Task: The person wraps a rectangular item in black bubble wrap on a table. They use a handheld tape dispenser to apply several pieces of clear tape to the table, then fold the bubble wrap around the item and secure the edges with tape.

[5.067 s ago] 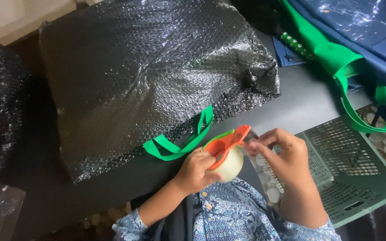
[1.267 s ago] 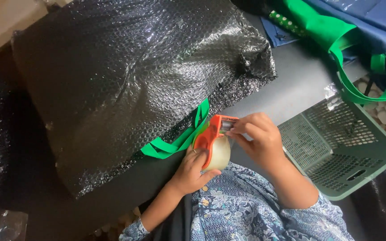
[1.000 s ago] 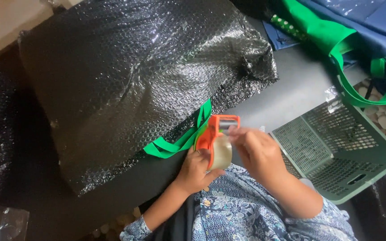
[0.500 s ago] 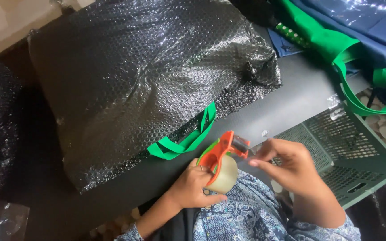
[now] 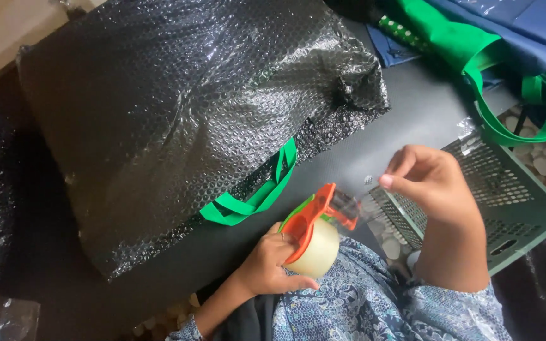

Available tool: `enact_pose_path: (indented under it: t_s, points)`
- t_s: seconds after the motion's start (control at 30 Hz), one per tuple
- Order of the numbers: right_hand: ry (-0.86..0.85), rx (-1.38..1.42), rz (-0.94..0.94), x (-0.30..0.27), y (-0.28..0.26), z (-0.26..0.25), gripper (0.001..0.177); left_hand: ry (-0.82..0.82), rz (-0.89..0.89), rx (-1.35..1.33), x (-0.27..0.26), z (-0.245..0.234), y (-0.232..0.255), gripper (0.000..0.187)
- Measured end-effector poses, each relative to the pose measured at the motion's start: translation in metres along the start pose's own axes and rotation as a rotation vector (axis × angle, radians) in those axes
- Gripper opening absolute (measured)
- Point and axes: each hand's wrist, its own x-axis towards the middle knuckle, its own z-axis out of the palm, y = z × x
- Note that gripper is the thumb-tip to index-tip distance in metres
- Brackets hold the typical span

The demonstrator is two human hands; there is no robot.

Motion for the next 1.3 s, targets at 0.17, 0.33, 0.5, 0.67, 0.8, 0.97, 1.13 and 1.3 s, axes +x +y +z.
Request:
enact_pose_path:
  t_s: [0.17,0.33,0.5,0.67,0.8,0.97,1.13,1.3]
  points:
    - [-0.148,0.235,0.177,0.024,0.047,0.007,0.028,-0.002,0.042,-0.029,0.000,-0.006,0.000,0.051]
    - [-0.287,0.437,0.216,0.032,0.076,0.020,0.030,-0.027,0.046,-0.106,0.000,-0.011,0.000,0.048]
    - [-0.394,0.500,0.343,0.033,0.083,0.032,0.038,-0.053,0.199,-0.019,0.004,-0.014,0.003,0.050]
    - [-0.389,0.567,0.382,0.021,0.105,0.036,0.040,-0.029,0.225,0.003,0.004,-0.003,0.002,0.051]
    - [-0.322,0.553,0.454,0.003,0.119,0.032,0.042,0.008,0.288,0.044,0.003,0.006,-0.002,0.048]
    - [-0.201,0.423,0.393,-0.014,0.099,0.027,0.041,-0.012,0.368,0.163,0.001,0.010,-0.007,0.050]
    - [0.214,-0.038,0.350,-0.018,0.082,0.018,0.041,0.014,0.457,0.213,-0.008,0.015,-0.012,0.046]
    - [0.996,0.189,-0.042,-0.010,0.118,-0.018,0.041,0.188,0.463,0.362,0.000,0.008,-0.026,0.051]
